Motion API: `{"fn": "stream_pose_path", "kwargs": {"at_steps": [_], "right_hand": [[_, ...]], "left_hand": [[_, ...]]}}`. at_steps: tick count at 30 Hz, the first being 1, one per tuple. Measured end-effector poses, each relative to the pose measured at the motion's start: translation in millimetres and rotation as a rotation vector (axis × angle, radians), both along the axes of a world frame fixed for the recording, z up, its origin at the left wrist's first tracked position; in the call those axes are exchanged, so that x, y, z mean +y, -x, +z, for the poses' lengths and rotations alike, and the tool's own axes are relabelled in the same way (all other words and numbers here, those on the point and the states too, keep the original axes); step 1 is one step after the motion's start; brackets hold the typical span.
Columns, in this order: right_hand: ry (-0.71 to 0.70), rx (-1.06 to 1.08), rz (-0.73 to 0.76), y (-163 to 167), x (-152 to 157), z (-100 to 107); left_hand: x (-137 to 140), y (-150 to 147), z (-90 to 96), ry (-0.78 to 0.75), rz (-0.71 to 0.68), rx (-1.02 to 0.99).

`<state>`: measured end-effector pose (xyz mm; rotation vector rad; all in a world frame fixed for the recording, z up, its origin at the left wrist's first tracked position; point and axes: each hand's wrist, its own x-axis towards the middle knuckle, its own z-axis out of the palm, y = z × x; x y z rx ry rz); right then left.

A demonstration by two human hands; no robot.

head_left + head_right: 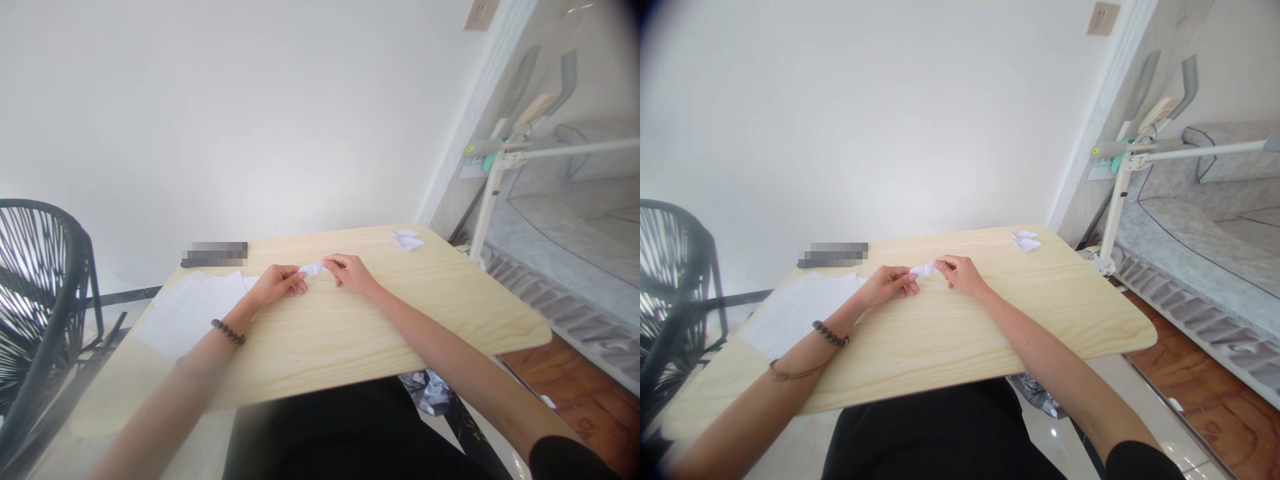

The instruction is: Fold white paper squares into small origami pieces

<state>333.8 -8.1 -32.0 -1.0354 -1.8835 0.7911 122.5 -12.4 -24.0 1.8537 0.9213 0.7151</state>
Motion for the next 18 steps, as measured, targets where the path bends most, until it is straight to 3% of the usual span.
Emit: {"fn": "stream_pose_path", "kwargs": {"at_steps": [6,12,18], "right_hand": [[-0.017,0.063,0.023,-1.8,-1.2,2.4],[-0.014,0.091,0.070,-0.8,-2.0,1.9],[-0.019,0.049,0.045,1.0,-1.2,-2.4]], "left_hand": [[-1.1,-0.4,2.4,0.044,0.084,-0.023],[0.5,2.8,2.1,0.143,0.070,-0.104],[1.6,3.8,-1.5,0.132,0.084,-0.121]]}}
